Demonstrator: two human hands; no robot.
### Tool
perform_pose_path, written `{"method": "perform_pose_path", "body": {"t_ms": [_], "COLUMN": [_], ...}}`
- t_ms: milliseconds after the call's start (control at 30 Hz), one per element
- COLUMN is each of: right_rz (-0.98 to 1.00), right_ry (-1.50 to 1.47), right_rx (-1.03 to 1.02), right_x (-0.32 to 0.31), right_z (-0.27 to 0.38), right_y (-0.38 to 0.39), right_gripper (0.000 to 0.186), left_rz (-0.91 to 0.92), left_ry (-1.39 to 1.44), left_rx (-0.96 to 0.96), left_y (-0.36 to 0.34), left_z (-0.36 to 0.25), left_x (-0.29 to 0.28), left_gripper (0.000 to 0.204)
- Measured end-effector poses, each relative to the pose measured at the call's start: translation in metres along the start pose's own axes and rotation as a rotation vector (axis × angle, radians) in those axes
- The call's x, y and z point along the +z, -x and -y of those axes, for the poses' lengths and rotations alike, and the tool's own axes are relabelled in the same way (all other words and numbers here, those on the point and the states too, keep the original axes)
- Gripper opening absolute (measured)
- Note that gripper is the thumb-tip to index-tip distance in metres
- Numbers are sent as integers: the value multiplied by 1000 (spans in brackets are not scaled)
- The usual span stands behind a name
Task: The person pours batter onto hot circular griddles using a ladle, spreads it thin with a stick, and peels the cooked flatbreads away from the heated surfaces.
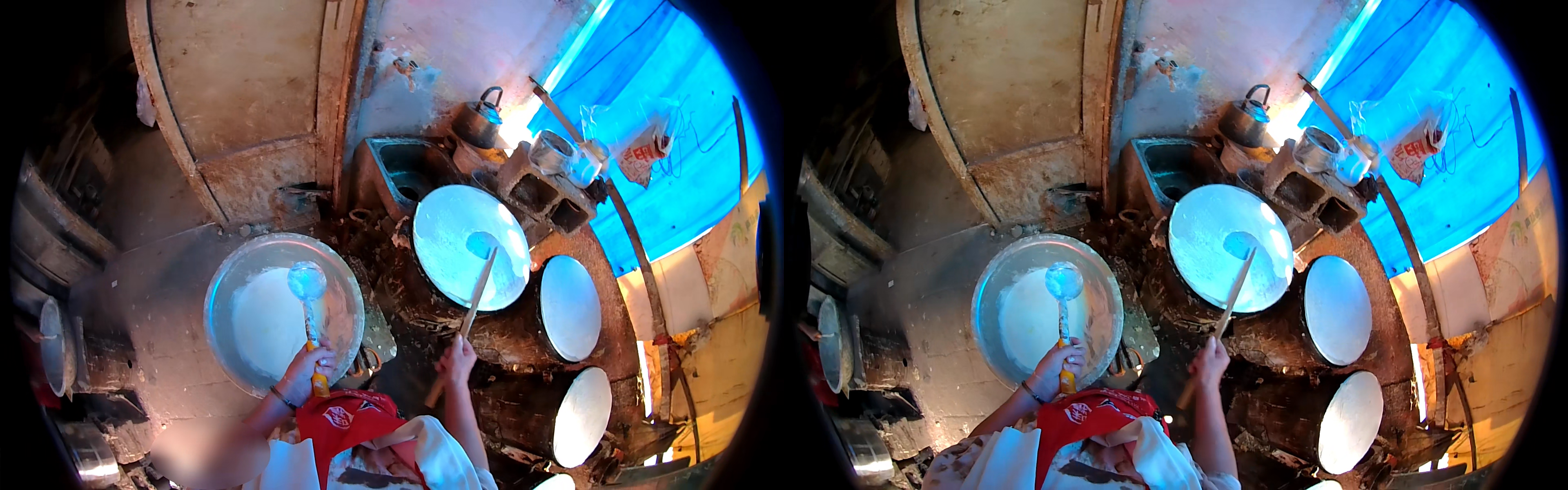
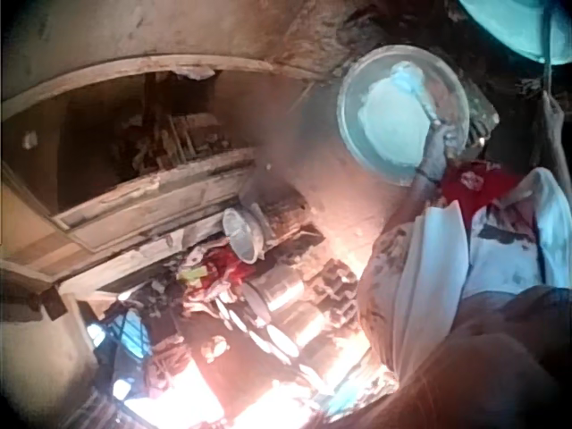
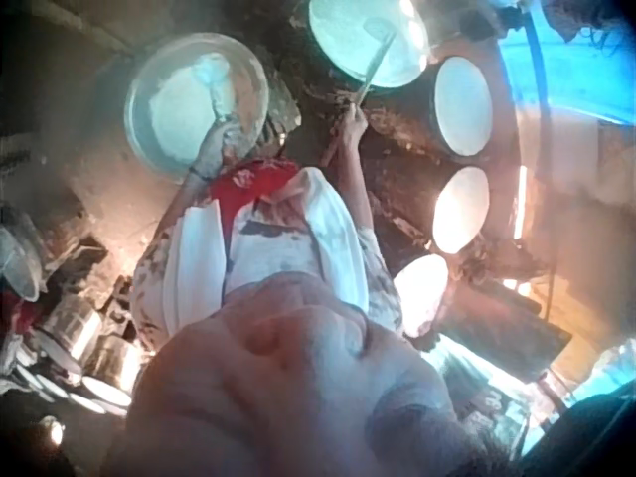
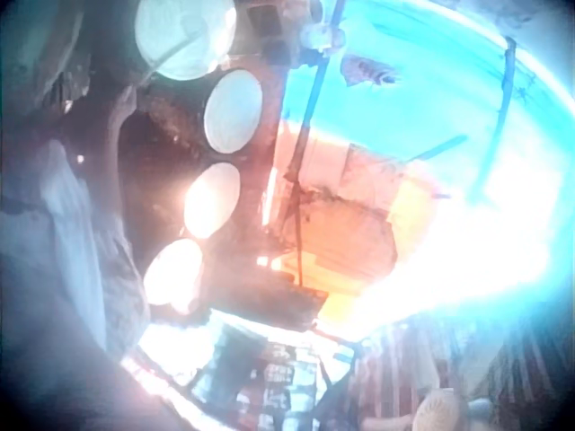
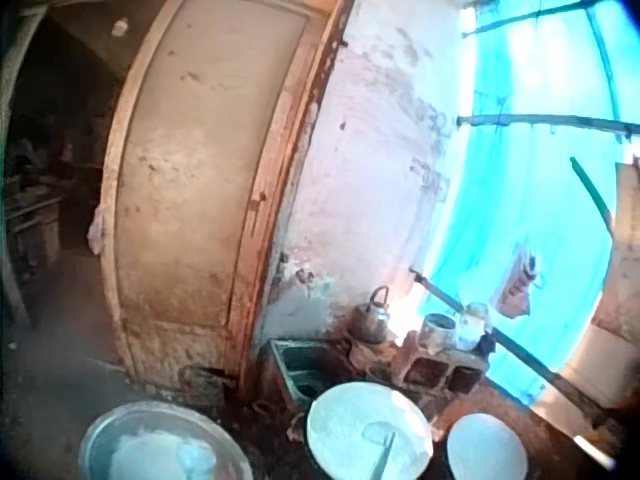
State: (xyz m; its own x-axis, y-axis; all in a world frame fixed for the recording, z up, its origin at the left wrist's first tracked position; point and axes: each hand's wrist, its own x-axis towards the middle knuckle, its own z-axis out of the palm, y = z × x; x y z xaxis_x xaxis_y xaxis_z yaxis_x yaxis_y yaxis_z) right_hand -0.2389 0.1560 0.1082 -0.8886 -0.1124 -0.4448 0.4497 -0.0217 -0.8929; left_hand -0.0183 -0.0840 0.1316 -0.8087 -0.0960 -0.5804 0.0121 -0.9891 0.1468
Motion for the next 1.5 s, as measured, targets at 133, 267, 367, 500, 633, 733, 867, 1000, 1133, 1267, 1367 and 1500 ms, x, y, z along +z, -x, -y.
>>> {"method": "perform_pose_path", "body": {"t_ms": [133,267,367,500,633,733,867,1000,1133,1267,1367,1500], "right_rz": [107,59,7,75,-61,-128,-185,-134,-306,-101,-37,-235], "right_ry": [246,204,173,409,424,507,404,15,-207,-178,-227,-303], "right_rx": [-101,-15,-42,-173,-157,-153,-130,-229,-17,-80,-123,-101], "right_x": [9,-61,-81,-86,-144,-139,-97,-74,-28,-11,-49,-58], "right_z": [-24,-16,15,2,-9,36,98,106,50,39,64,55], "right_y": [18,-8,-25,8,-30,-97,-147,-148,-85,-63,-78,-79], "right_gripper": [24,25,28,34,28,27,35,36,35,40,31,21], "left_rz": [-28,-9,-12,-75,-45,-123,22,268,219,141,94,84], "left_ry": [27,43,48,81,218,-157,-868,-1041,-853,-522,-440,-386], "left_rx": [-39,-35,-48,-73,-168,133,318,-17,-63,-112,-86,-20], "left_y": [-9,-12,-19,-32,-37,-35,-51,-62,-52,-61,-49,-48], "left_z": [6,8,13,23,18,28,38,36,44,63,62,52], "left_x": [5,10,22,35,32,72,145,199,172,123,107,99], "left_gripper": [17,19,16,15,17,18,19,20,16,12,10,8]}}
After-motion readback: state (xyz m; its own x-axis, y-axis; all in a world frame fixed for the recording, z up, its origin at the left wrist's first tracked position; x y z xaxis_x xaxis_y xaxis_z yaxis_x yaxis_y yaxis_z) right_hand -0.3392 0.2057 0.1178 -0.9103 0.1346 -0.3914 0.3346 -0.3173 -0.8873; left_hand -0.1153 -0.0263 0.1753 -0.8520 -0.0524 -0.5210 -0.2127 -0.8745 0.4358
